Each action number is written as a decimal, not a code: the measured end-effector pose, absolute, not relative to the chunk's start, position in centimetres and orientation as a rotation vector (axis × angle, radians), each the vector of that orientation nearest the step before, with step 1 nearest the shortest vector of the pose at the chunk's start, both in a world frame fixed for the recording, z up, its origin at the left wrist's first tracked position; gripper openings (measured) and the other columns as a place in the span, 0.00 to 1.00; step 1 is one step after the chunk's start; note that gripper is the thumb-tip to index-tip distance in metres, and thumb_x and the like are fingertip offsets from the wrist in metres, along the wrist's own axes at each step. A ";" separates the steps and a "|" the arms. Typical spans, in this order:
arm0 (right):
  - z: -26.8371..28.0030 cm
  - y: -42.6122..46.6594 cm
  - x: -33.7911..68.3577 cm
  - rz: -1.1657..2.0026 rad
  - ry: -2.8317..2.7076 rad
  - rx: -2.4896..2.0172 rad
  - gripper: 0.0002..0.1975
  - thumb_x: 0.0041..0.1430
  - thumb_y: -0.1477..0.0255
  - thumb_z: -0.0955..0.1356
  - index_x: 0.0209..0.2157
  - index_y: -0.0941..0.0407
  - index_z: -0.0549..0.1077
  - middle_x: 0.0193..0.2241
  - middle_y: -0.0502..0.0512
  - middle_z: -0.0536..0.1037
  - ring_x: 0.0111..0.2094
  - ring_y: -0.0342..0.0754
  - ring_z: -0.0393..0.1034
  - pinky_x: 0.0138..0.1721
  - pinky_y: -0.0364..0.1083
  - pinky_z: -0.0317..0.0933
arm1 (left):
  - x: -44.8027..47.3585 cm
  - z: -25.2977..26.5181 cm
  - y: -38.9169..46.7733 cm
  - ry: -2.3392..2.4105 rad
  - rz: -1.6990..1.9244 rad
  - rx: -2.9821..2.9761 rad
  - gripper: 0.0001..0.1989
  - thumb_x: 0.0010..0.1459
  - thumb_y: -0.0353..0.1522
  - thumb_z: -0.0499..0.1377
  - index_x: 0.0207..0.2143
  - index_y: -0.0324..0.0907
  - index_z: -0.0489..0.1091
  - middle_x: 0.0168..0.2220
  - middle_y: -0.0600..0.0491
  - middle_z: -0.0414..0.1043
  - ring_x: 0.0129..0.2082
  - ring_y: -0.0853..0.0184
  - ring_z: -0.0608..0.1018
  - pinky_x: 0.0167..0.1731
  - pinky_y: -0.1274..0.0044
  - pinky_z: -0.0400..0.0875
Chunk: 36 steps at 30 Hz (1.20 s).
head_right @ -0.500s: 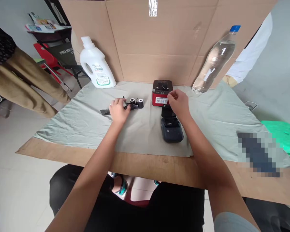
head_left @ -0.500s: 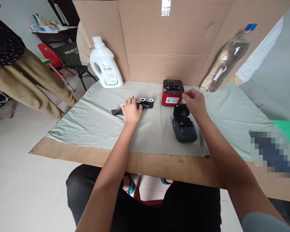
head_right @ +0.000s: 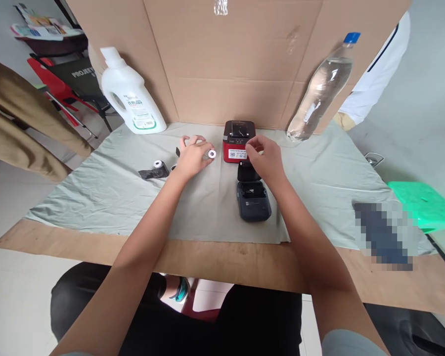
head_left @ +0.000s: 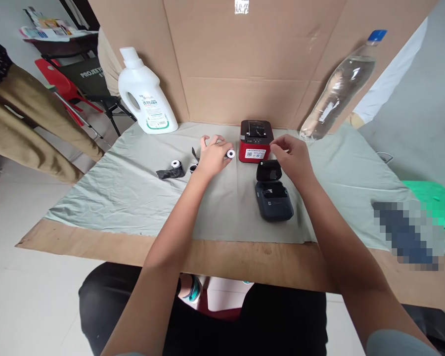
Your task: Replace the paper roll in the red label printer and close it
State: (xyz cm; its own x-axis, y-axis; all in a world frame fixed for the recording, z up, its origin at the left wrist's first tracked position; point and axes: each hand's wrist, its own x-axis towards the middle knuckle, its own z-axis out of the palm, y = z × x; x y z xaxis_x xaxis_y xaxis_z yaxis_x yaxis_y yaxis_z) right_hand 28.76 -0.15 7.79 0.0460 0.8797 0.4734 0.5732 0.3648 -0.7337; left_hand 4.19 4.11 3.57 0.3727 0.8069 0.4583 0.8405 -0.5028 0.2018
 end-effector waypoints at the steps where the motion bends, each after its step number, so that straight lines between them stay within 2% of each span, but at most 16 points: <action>1: 7.8 -0.3 28.6 0.428 -1.678 -1.320 0.05 0.57 0.68 0.68 0.30 0.53 0.75 0.31 0.53 0.80 0.34 0.50 0.73 0.39 0.50 0.67 | 4.6 4.2 3.5 -1.437 -0.805 -2.570 0.11 0.61 0.29 0.60 0.45 0.47 0.76 0.47 0.47 0.80 0.60 0.49 0.71 0.66 0.49 0.47; 5: 8.0 -1.1 27.8 0.593 -1.811 -1.372 0.11 0.56 0.63 0.71 0.37 0.55 0.80 0.33 0.53 0.82 0.33 0.49 0.72 0.38 0.50 0.65 | 7.2 7.0 1.0 -1.140 -0.810 -2.622 0.11 0.65 0.31 0.59 0.48 0.47 0.76 0.41 0.49 0.80 0.47 0.56 0.77 0.67 0.52 0.49; 10: 8.5 -2.4 28.4 0.679 -1.902 -1.345 0.10 0.52 0.67 0.71 0.36 0.56 0.79 0.32 0.52 0.81 0.33 0.49 0.71 0.36 0.48 0.63 | 10.2 8.0 -1.4 -0.907 -0.796 -2.643 0.16 0.67 0.27 0.54 0.52 0.48 0.76 0.38 0.51 0.80 0.46 0.59 0.78 0.66 0.55 0.52; 12: 8.3 -2.9 29.5 0.723 -1.897 -1.348 0.09 0.50 0.68 0.70 0.33 0.56 0.77 0.30 0.52 0.80 0.33 0.49 0.71 0.35 0.47 0.62 | 10.7 7.2 -2.3 -0.870 -0.805 -2.640 0.18 0.69 0.27 0.52 0.56 0.47 0.74 0.39 0.51 0.80 0.45 0.60 0.78 0.62 0.58 0.57; 15: 7.4 -3.3 31.9 0.823 -1.857 -1.327 0.10 0.49 0.68 0.70 0.35 0.55 0.76 0.29 0.51 0.78 0.31 0.48 0.70 0.34 0.47 0.61 | 10.6 4.9 -4.0 -0.849 -0.865 -2.620 0.18 0.73 0.30 0.51 0.61 0.44 0.69 0.39 0.49 0.80 0.42 0.62 0.79 0.50 0.66 0.64; 17: 6.5 -3.3 33.6 0.907 -1.875 -1.321 0.12 0.47 0.68 0.70 0.36 0.55 0.75 0.30 0.51 0.78 0.31 0.47 0.69 0.34 0.47 0.61 | 10.4 2.9 -5.3 -0.795 -0.929 -2.607 0.16 0.74 0.31 0.50 0.59 0.43 0.70 0.37 0.50 0.80 0.39 0.64 0.79 0.42 0.70 0.64; 20: 5.6 -3.0 35.2 0.902 -2.034 -1.370 0.12 0.45 0.70 0.69 0.35 0.55 0.75 0.33 0.52 0.78 0.31 0.47 0.68 0.33 0.47 0.60 | 10.6 -0.1 -6.8 -0.636 -1.012 -2.583 0.13 0.74 0.29 0.52 0.53 0.44 0.73 0.39 0.51 0.83 0.38 0.67 0.80 0.35 0.72 0.62; 24: 5.4 -2.6 35.1 0.774 -2.257 -1.443 0.12 0.44 0.72 0.68 0.35 0.53 0.75 0.32 0.51 0.77 0.32 0.49 0.67 0.34 0.48 0.59 | 11.7 -2.3 -7.4 -0.571 -1.026 -2.602 0.13 0.73 0.28 0.52 0.51 0.47 0.75 0.43 0.52 0.84 0.42 0.67 0.81 0.36 0.72 0.64; 28: 5.8 -2.4 34.7 0.696 -2.328 -1.454 0.13 0.44 0.73 0.68 0.35 0.53 0.74 0.30 0.51 0.75 0.33 0.50 0.68 0.35 0.47 0.58 | 12.6 -2.8 -7.4 -0.592 -1.066 -2.563 0.13 0.73 0.27 0.53 0.51 0.47 0.75 0.42 0.53 0.84 0.41 0.68 0.81 0.35 0.72 0.62; 33: 5.8 -2.2 35.2 0.758 -2.293 -1.382 0.13 0.46 0.73 0.68 0.37 0.53 0.74 0.33 0.52 0.77 0.35 0.50 0.70 0.36 0.47 0.60 | 13.1 -3.2 -7.7 -0.635 -1.172 -2.473 0.10 0.71 0.28 0.56 0.49 0.46 0.75 0.41 0.54 0.84 0.37 0.69 0.79 0.34 0.71 0.58; 36: 5.1 -2.0 35.2 0.715 -2.315 -1.427 0.13 0.46 0.74 0.68 0.37 0.53 0.74 0.30 0.50 0.76 0.33 0.50 0.70 0.36 0.47 0.61 | 13.1 -3.5 -7.7 -0.697 -1.171 -2.533 0.10 0.72 0.28 0.56 0.49 0.47 0.75 0.42 0.54 0.84 0.38 0.69 0.78 0.34 0.71 0.56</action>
State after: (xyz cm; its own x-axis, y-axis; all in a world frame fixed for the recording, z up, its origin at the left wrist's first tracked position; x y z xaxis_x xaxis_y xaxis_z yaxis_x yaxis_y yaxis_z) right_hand 35.18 -1.98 5.09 -0.4448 0.8955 0.0156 0.7310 0.3730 -0.5715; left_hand 13.13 -7.66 -3.46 0.5590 0.3126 0.7680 0.5261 -0.8496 -0.0372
